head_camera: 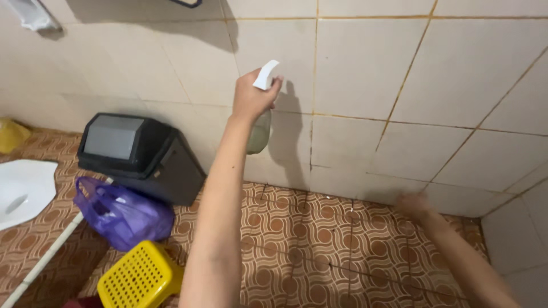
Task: The person sprays a cleaning solution onto tiled walls and scrubs the grout lines with a steel wool pad. The person moves along the wall, repeatedly spraying and scrubbing different sections.
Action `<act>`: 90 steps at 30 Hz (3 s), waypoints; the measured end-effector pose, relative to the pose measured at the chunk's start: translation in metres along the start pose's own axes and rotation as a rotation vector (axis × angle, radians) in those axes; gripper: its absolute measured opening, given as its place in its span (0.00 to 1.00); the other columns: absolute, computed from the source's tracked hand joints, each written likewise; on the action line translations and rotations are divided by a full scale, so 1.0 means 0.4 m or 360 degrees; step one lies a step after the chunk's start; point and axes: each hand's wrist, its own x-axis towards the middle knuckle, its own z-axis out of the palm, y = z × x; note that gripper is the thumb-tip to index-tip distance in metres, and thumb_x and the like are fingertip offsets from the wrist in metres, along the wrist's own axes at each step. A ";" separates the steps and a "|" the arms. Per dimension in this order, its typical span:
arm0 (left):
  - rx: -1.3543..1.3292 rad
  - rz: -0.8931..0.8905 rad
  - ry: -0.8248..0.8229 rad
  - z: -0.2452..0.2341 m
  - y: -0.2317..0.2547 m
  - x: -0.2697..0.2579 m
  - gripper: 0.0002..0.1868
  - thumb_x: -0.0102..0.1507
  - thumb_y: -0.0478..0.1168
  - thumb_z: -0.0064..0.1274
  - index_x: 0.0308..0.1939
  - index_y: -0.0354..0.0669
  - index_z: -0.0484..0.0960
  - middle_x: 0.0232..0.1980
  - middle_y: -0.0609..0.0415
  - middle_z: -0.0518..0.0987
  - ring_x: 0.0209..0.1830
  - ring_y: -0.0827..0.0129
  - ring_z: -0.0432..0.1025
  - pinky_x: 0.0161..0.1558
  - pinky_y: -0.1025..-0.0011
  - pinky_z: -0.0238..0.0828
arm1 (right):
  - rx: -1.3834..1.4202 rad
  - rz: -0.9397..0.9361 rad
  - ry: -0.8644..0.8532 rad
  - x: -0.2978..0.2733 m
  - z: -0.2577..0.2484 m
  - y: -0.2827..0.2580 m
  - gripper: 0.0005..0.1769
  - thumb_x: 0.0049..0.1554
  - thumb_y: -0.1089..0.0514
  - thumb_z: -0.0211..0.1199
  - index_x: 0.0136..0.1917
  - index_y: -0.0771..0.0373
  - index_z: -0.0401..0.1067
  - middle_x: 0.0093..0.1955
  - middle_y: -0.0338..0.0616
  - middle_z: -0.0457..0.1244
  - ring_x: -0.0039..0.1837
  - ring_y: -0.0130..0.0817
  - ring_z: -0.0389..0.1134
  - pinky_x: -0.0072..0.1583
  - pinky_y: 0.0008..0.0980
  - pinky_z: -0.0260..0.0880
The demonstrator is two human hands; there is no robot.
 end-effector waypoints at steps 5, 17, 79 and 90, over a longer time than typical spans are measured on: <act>0.0155 0.0076 -0.0048 0.077 0.078 -0.028 0.14 0.60 0.50 0.60 0.31 0.42 0.83 0.22 0.48 0.81 0.22 0.59 0.80 0.33 0.65 0.77 | 0.0776 0.0426 0.0099 0.022 -0.016 0.073 0.19 0.49 0.63 0.62 0.51 0.45 0.82 0.54 0.37 0.72 0.59 0.39 0.73 0.63 0.37 0.73; 0.0456 0.0462 0.0175 0.120 0.230 -0.031 0.17 0.59 0.47 0.61 0.25 0.39 0.77 0.26 0.44 0.80 0.30 0.44 0.75 0.32 0.54 0.73 | 0.0877 0.0613 -0.0370 0.005 -0.016 0.114 0.18 0.49 0.49 0.72 0.54 0.51 0.81 0.57 0.43 0.72 0.61 0.41 0.72 0.64 0.37 0.73; 0.0507 0.0129 0.0136 -0.022 0.117 0.041 0.13 0.58 0.48 0.58 0.25 0.43 0.83 0.27 0.47 0.82 0.31 0.47 0.77 0.37 0.56 0.75 | 0.0227 -0.0101 0.1920 0.370 -1.182 0.176 0.14 0.53 0.72 0.61 0.54 0.72 0.74 0.61 0.56 0.65 0.67 0.53 0.65 0.68 0.46 0.68; -0.0233 -0.0083 0.0268 -0.057 -0.066 -0.226 0.13 0.63 0.45 0.59 0.33 0.38 0.83 0.22 0.49 0.78 0.21 0.67 0.74 0.29 0.68 0.70 | 0.0034 0.0235 0.1952 0.591 -0.993 0.112 0.32 0.63 0.69 0.53 0.80 0.74 0.60 0.83 0.60 0.53 0.85 0.53 0.50 0.81 0.48 0.53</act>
